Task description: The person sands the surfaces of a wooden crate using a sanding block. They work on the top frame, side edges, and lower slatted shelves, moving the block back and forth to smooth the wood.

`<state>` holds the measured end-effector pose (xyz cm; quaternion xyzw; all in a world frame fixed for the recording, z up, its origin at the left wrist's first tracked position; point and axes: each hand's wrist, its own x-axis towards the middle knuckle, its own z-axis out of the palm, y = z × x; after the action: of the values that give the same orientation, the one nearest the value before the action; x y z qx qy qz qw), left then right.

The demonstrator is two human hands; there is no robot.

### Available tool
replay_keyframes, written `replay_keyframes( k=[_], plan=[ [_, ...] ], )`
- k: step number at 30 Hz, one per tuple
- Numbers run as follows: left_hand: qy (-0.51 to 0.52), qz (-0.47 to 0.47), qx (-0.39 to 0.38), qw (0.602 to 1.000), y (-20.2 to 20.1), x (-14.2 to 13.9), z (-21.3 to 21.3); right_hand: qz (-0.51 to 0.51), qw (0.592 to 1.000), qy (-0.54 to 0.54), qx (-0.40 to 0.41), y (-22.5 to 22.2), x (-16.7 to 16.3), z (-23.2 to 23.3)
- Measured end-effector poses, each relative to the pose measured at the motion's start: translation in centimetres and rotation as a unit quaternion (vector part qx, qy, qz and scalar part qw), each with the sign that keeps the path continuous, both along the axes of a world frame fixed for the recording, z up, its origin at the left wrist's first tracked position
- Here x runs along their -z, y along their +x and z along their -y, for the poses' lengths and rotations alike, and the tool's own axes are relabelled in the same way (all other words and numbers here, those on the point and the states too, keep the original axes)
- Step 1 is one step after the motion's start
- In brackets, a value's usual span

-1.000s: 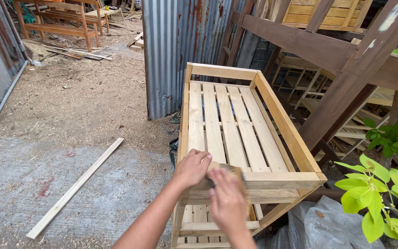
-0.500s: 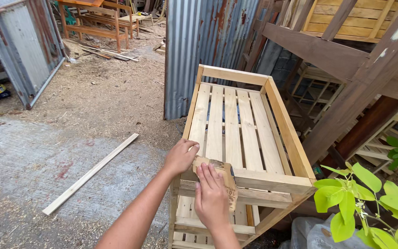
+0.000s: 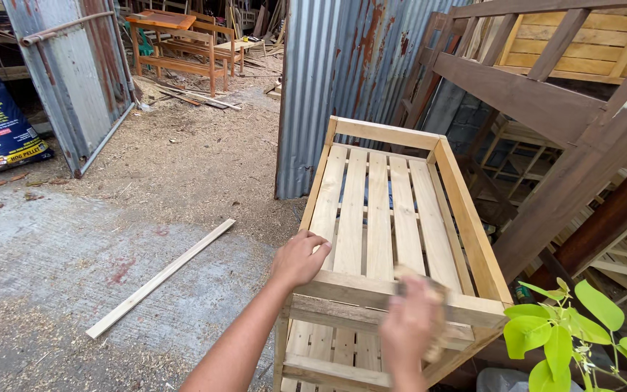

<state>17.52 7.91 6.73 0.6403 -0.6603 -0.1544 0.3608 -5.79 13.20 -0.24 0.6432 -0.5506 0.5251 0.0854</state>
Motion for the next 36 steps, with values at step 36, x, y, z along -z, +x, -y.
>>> replay_keyframes(
  k=[36],
  plan=[
    [0.101,0.045,-0.003,0.994,-0.1,-1.4,0.7,-0.415,0.893,-0.172,-0.022,-9.2,6.2,6.9]
  ],
)
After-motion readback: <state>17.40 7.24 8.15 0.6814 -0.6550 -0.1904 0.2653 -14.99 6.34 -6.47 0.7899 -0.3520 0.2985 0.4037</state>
